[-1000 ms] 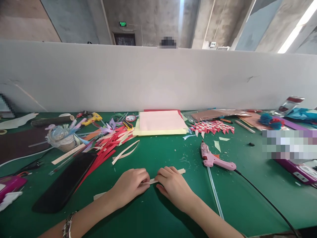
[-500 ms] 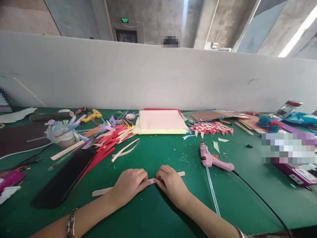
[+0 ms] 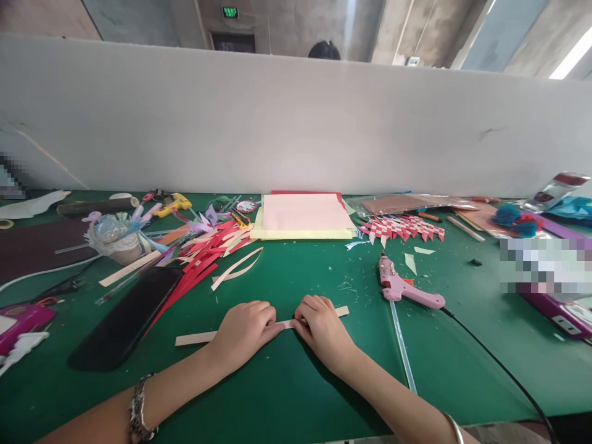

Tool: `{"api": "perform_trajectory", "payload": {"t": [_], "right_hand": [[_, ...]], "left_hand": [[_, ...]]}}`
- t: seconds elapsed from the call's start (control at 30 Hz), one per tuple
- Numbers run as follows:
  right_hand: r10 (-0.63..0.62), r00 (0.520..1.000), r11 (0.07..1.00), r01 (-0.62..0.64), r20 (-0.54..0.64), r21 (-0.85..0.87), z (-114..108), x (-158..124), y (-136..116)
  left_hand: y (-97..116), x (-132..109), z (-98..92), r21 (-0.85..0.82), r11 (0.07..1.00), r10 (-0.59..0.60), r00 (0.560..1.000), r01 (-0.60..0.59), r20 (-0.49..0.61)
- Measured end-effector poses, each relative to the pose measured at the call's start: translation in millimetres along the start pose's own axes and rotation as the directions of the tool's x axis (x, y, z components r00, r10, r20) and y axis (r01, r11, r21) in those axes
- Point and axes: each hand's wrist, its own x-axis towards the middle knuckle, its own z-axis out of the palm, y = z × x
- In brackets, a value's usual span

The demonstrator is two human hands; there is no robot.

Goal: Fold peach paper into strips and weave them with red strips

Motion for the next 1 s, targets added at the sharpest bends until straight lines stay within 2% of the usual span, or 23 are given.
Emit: {"api": "perform_trajectory", "payload": {"t": [0.2,0.57,0.8,1.0], "right_hand": [[-0.02,1.0,0.999,0.019,-0.02,-0.031,1,0,0],[-0.015,1.0,0.996,0.015,0.005,-0.088,1,-1,-1],[-0.01,1.0,0.993,0.011,0.013,-0.12,3,-2,0],[-0.017,1.0,0.991,0.02,0.02,-0.133,0,-2,1]], "left_hand": [[-7,-7,-2.4,-0.001,1.0,-0.011,1.0,0.011,-0.003],[-34,-41,-9.8,0.015,1.0,-0.017,0.999,0.017,-0.032],[-46,-53,-17.4,-0.036,0.992,-0.12,0.993,0.119,-0.016],[-57,-66,-23.2,0.02,0.991,-0.129,0.992,0.129,0.005]]}}
